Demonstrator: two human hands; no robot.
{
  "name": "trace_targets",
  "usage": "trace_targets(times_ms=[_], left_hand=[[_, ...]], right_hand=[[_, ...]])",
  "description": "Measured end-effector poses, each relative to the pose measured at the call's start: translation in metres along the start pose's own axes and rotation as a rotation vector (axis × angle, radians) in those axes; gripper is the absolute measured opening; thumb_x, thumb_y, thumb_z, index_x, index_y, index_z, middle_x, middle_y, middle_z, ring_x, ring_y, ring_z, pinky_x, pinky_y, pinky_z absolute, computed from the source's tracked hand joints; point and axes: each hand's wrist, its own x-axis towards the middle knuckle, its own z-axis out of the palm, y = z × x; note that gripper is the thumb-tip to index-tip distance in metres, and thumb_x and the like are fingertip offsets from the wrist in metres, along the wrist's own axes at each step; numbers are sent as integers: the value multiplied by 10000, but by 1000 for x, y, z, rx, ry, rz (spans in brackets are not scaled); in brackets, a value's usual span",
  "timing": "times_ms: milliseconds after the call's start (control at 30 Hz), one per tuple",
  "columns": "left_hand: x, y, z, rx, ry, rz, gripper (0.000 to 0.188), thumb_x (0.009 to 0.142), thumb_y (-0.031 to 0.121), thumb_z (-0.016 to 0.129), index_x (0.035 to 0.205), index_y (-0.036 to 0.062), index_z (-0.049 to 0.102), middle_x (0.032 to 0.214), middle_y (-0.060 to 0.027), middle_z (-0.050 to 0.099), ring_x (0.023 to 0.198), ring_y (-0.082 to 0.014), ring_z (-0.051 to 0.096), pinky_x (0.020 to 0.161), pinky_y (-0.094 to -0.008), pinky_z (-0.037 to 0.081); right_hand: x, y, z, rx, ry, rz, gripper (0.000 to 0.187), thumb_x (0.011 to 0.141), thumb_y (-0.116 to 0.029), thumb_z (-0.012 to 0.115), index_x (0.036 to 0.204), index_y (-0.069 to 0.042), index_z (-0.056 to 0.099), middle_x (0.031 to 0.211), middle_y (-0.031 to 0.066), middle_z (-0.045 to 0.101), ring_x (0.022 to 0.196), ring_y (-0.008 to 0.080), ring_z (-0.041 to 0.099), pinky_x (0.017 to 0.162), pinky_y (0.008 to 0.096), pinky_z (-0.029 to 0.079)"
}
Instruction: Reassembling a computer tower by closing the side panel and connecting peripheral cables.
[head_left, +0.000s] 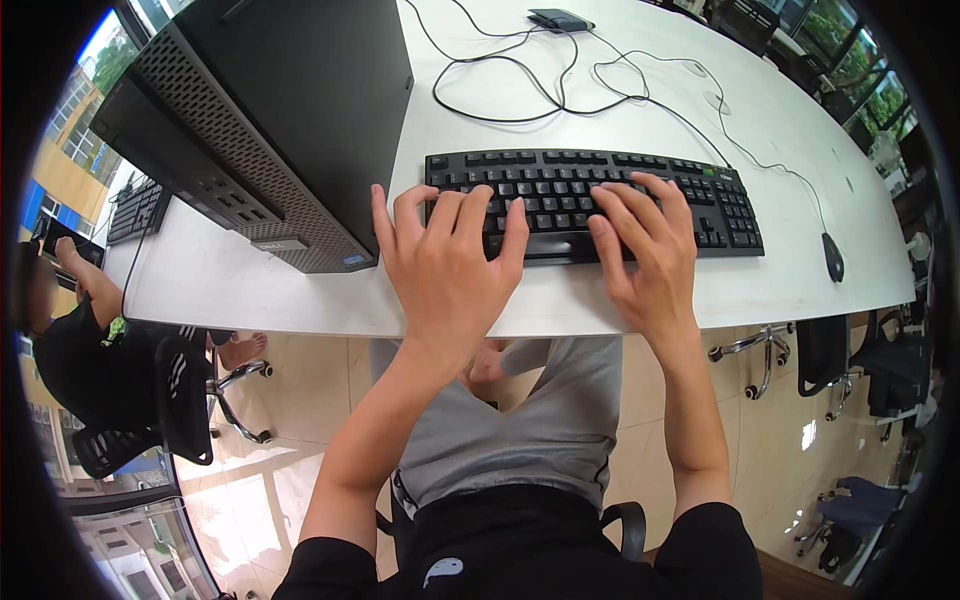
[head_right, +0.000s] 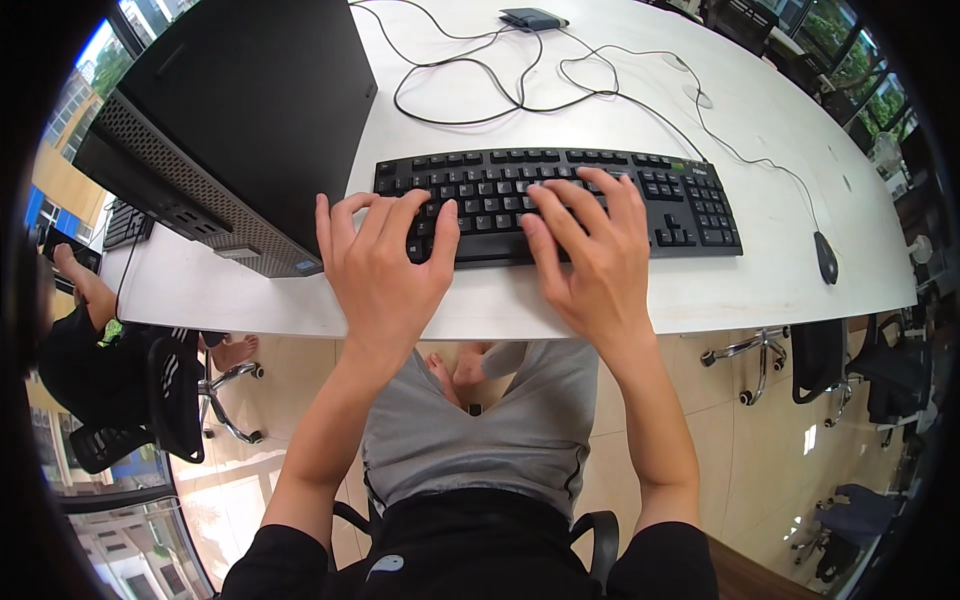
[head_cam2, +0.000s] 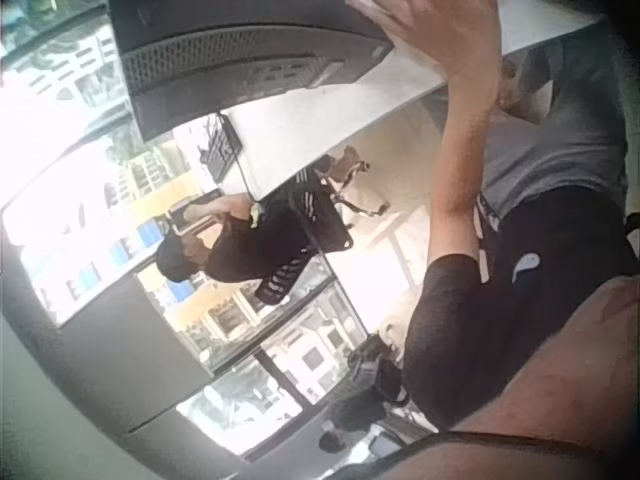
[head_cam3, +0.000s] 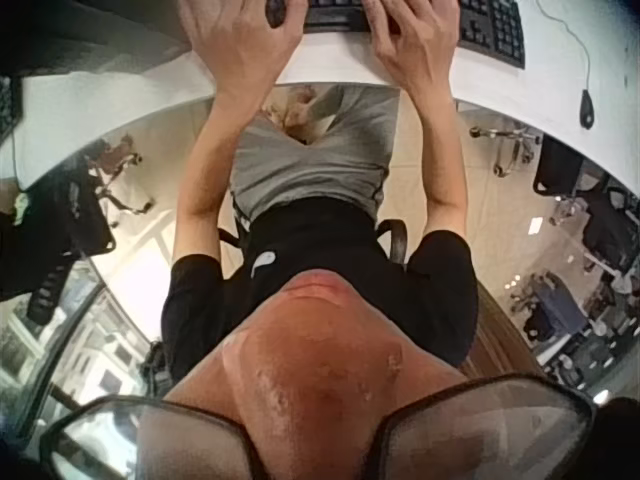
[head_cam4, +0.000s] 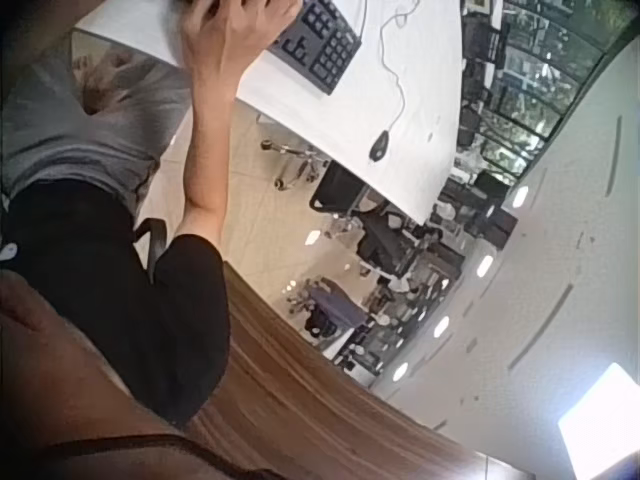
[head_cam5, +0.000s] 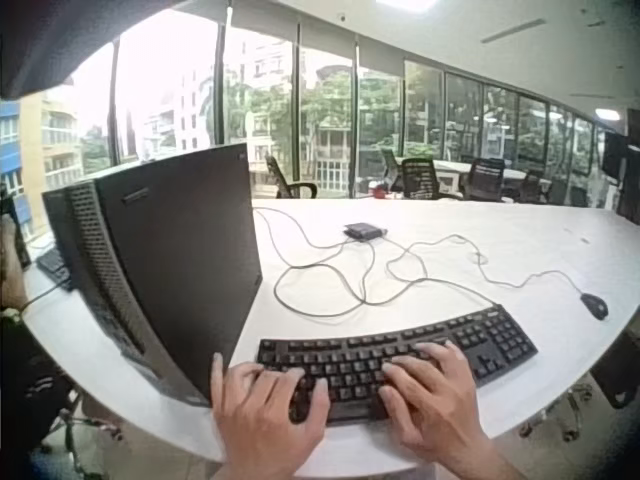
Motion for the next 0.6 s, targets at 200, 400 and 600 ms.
trace_targets(times_ms=[200,400,600], left_hand=[[1,2,2,-112,-107,71,300,909,338,825,1090,100,803,1153,-73,715,1223,-374,589,1200,-662,366],[-1,4,3,-124,-235,102,384,895,429,838,1122,121,808,1372,-119,630,1387,-478,472,1223,-723,291],[0,5,0,-124,-251,104,443,908,439,826,1218,127,779,1417,-133,600,1416,-489,437,1229,-732,270]], right_hand=[[-1,4,6,-105,-90,41,285,971,-205,775,1235,-98,775,1194,61,758,1239,364,627,1146,600,407],[-6,7,-3,41,69,-50,268,920,-157,803,1174,-71,785,1084,63,781,1163,348,672,1132,603,432],[-8,-1,-5,168,-45,-183,238,877,-156,832,1098,-74,804,962,39,778,1079,310,702,1139,604,453]])
